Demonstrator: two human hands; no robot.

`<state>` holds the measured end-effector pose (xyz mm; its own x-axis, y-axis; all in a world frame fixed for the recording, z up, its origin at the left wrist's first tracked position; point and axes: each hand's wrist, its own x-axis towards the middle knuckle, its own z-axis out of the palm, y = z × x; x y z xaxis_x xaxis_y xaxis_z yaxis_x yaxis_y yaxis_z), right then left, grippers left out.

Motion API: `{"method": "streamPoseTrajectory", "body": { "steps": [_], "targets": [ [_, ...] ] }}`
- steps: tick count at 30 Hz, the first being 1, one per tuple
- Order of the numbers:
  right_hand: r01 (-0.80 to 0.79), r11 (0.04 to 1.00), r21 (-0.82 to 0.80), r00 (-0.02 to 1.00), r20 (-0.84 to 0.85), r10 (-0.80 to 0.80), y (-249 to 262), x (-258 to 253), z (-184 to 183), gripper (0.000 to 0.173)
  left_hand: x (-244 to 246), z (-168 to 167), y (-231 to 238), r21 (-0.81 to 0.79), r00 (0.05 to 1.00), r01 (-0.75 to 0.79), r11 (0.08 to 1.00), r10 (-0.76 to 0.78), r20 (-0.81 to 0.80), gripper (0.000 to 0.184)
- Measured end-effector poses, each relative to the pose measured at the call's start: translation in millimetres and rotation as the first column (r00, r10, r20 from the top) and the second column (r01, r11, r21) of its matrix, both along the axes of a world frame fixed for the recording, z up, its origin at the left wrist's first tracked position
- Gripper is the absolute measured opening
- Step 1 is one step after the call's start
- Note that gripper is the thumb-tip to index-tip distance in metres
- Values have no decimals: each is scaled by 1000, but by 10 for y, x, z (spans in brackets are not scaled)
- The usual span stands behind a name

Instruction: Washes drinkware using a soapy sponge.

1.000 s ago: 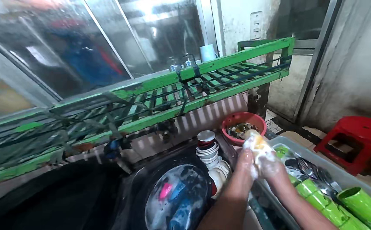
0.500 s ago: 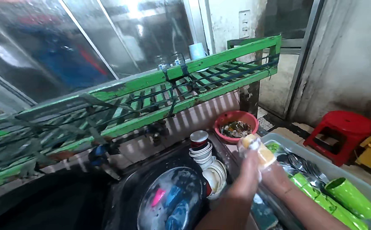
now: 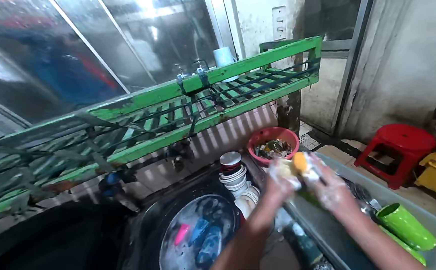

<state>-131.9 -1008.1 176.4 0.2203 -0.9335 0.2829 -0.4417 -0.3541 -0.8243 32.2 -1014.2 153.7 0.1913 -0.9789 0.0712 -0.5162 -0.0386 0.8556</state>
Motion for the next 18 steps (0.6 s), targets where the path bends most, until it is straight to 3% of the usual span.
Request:
{"method": "streamPoseTrajectory", "body": {
  "steps": [2, 5, 6, 8, 10, 11, 12, 14, 16, 18],
  "targets": [
    [40, 996, -83, 993, -105, -49, -166, 47, -38, 53, -319, 165, 134, 41, 947, 136, 990, -142, 287, 65],
    [174, 955, 239, 984, -6, -177, -292, 13, 69, 40, -436, 312, 178, 118, 845, 209, 971, -240, 477, 70],
    [181, 956, 232, 983, -20, -181, -242, 30, 52, 40, -409, 319, 176, 127, 829, 208, 970, -243, 504, 67],
    [118, 993, -28, 992, -50, -119, -38, 125, -96, 45, -277, 293, 133, 97, 854, 159, 982, -187, 485, 56],
    [32, 948, -317, 998, -46, -49, 128, 250, -257, 43, -88, 189, 109, 45, 905, 80, 996, -91, 415, 57],
    [5, 925, -381, 998, -59, -30, 168, 280, -299, 42, 17, 132, 115, 11, 914, 58, 998, -57, 401, 64],
    [-8, 941, -337, 997, -79, -20, 199, 264, -301, 41, 118, 127, 134, 1, 909, 49, 999, -45, 415, 70],
    [-11, 1000, 15, 981, -195, 13, 207, 119, -246, 43, 407, 143, 220, 67, 887, 8, 998, -38, 460, 66],
    [5, 952, 305, 921, -372, 114, 126, -9, -322, 50, 840, 142, 368, 193, 851, -90, 977, -25, 524, 56],
    [17, 909, 416, 845, -492, 210, 130, 1, -437, 49, 1285, 17, 514, 365, 813, -179, 914, -71, 578, 51]
  ]
}}
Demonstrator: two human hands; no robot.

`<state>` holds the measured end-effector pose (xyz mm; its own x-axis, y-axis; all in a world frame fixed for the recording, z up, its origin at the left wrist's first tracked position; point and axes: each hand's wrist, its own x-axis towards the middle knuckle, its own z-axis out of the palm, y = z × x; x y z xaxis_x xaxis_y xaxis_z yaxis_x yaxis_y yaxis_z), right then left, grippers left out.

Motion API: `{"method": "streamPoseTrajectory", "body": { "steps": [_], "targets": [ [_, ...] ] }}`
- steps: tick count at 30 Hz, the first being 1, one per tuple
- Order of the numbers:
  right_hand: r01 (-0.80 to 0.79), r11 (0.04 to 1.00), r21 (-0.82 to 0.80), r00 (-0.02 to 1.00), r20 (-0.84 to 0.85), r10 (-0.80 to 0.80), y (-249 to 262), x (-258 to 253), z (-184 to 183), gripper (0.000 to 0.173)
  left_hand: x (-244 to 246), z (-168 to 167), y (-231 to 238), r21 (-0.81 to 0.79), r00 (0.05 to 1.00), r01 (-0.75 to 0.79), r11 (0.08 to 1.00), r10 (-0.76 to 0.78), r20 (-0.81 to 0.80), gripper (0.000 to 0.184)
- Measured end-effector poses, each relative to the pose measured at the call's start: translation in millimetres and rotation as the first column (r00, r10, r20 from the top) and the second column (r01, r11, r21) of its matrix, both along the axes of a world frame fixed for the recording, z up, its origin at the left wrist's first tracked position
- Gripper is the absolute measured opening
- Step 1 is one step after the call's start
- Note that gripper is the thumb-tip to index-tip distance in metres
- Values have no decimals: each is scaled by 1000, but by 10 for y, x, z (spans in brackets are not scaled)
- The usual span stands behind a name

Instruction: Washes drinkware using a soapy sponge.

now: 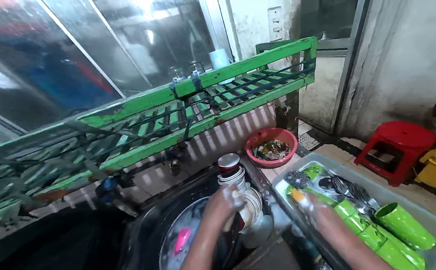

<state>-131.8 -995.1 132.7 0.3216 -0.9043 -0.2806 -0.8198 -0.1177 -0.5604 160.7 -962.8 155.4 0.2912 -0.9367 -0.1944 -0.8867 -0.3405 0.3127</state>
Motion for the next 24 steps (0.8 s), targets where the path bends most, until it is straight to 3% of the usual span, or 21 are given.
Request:
{"method": "streamPoseTrajectory", "body": {
  "steps": [2, 3, 5, 8, 9, 11, 13, 14, 17, 21, 24],
  "targets": [
    [-80, 993, 82, 989, -114, 89, -35, 82, -163, 48, 250, -145, 62, 147, 998, -42, 988, 36, 42, 50],
    [-121, 986, 114, 979, -148, 137, -80, 116, -257, 48, 252, -152, 46, 148, 998, -47, 988, 41, 43, 50],
    [-166, 968, 186, 972, -136, 193, -163, 138, -376, 47, 83, -99, -44, 39, 1000, 7, 999, -7, -7, 47],
    [-145, 954, 264, 989, 68, 132, -142, 31, -179, 47, -339, 9, -208, -111, 979, 130, 985, -145, -143, 37],
    [-141, 967, 214, 986, 117, 118, -95, -38, -28, 48, -454, 24, -249, -128, 966, 170, 977, -191, -174, 36],
    [-101, 994, -46, 983, 151, 106, 26, -276, 241, 44, -597, -11, -281, -170, 929, 261, 950, -295, -222, 33],
    [-15, 952, -304, 994, 97, 47, 98, -677, 329, 44, -678, -67, -286, -187, 888, 321, 928, -364, -280, 32],
    [9, 953, -304, 999, 36, 3, 128, -903, 334, 55, -726, -91, -294, -184, 864, 337, 923, -381, -328, 33],
    [24, 998, -60, 994, -108, -30, 320, -1314, 152, 104, -1039, -133, -310, -222, 781, 342, 913, -407, -473, 36],
    [51, 998, -26, 992, -116, -54, 469, -1301, -93, 114, -1713, -180, -374, -264, 589, 285, 922, -385, -710, 51],
    [154, 986, 56, 976, 148, -161, 375, -1357, -104, 120, -2051, -243, -390, -198, 483, 173, 965, -259, -836, 77]
  ]
}}
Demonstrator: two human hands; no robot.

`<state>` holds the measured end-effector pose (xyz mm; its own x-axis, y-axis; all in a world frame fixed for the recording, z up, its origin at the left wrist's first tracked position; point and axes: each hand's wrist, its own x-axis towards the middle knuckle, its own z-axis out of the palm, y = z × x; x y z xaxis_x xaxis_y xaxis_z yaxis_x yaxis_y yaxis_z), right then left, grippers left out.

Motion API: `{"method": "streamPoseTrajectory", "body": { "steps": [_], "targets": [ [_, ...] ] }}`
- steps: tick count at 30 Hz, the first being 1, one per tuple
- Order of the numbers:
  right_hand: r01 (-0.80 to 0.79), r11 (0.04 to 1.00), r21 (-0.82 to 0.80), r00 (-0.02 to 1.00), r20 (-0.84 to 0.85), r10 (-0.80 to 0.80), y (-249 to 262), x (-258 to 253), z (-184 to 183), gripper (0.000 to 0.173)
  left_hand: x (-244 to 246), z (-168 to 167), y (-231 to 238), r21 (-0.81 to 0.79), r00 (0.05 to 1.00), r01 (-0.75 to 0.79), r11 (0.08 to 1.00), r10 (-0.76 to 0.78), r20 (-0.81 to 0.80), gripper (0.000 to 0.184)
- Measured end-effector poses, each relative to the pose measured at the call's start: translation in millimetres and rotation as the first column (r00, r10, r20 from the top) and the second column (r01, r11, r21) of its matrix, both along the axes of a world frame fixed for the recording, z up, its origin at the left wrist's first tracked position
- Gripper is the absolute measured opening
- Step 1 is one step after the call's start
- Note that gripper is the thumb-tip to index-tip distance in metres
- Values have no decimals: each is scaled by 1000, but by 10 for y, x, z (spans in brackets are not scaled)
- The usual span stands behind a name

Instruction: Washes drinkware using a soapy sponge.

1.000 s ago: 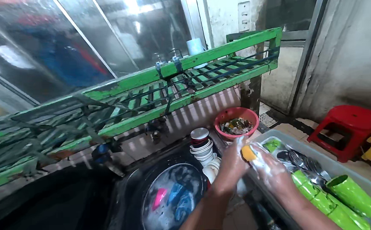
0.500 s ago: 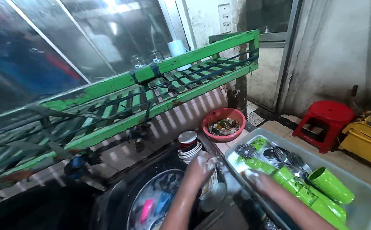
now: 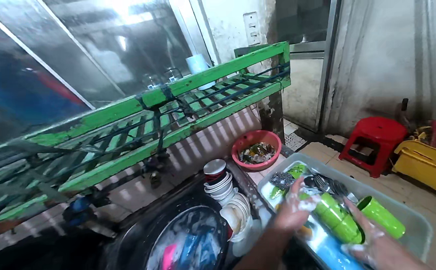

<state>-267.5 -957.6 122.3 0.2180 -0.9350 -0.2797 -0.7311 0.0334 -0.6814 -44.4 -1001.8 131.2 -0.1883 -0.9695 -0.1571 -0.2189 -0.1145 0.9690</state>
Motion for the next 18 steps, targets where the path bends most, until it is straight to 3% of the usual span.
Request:
{"method": "streamPoseTrajectory", "body": {
  "steps": [3, 5, 9, 14, 16, 18],
  "targets": [
    [100, 987, 130, 949, 287, -134, -91, -30, 206, 123, -308, -3, 76, 129, 962, -123, 984, 150, -228, 93],
    [89, 990, 109, 934, 337, -121, -146, 64, 319, 126, -506, 27, 165, 205, 899, -156, 966, 225, -376, 92],
    [86, 996, -26, 938, 339, -73, -228, 249, 357, 138, -560, 193, 120, 125, 882, -267, 956, 294, -369, 103],
    [71, 985, 156, 848, 511, -142, -254, 263, 281, 134, -406, 266, -37, 86, 820, -318, 944, 319, -475, 97],
    [56, 992, 113, 902, 421, -99, -285, 371, 301, 127, -416, 275, -84, 15, 837, -380, 925, 351, -420, 101],
    [-22, 998, -56, 978, 204, 33, -335, 455, 278, 121, -365, 270, -181, -60, 834, -478, 876, 431, -346, 105]
  ]
}}
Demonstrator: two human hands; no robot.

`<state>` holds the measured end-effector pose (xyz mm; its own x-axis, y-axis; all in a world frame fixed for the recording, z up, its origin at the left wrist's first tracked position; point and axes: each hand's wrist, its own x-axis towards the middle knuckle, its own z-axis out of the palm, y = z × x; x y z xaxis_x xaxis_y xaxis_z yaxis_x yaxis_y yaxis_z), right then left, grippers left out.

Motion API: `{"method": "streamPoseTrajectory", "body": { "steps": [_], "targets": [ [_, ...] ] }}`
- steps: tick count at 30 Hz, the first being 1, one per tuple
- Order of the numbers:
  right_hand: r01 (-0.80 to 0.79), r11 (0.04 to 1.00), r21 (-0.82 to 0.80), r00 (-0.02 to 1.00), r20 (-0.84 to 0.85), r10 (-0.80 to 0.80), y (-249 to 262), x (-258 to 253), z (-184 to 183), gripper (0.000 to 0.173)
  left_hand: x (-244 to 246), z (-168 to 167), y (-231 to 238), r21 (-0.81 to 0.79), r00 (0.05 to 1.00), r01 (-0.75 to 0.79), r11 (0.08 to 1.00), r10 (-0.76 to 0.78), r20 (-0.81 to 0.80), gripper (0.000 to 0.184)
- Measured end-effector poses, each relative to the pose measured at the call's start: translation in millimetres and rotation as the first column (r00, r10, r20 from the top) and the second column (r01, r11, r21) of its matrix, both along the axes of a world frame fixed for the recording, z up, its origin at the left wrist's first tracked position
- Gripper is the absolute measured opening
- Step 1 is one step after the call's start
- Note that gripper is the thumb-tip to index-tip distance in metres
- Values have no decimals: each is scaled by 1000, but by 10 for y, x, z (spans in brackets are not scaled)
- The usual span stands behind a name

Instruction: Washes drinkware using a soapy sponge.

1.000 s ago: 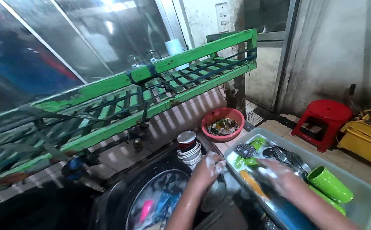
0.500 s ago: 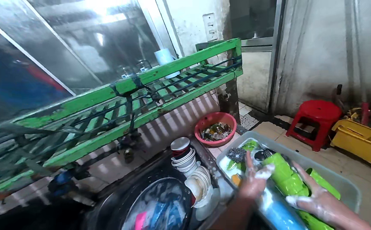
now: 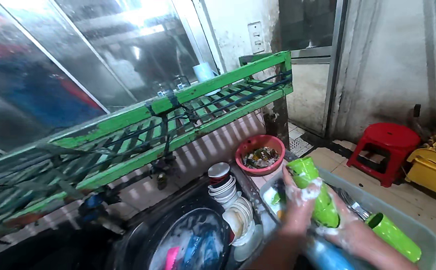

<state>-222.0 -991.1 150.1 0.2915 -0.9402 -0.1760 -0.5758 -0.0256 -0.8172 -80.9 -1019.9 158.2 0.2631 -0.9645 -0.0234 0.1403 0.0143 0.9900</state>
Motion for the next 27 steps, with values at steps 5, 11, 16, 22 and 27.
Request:
{"method": "streamPoseTrajectory", "body": {
  "steps": [5, 11, 16, 22, 27],
  "targets": [
    [-106, 986, -133, 883, -469, 32, -283, -108, -180, 101, 415, -22, -219, -55, 971, -129, 990, 137, 194, 111],
    [-160, 986, -36, 982, -109, 155, -425, -103, 103, 98, 427, -112, -94, 38, 996, 54, 998, -50, -80, 93],
    [-77, 994, 75, 991, 116, 68, -437, 325, 193, 121, 295, 0, -6, -18, 989, -10, 1000, 8, -149, 88],
    [-249, 948, -200, 935, -304, 181, -769, 437, -111, 90, 758, 168, 16, -109, 921, -119, 987, 150, 358, 99],
    [-187, 961, -204, 968, 127, 216, -806, 564, 298, 51, 937, 109, 271, 112, 599, 58, 992, -124, 791, 96]
  ]
}}
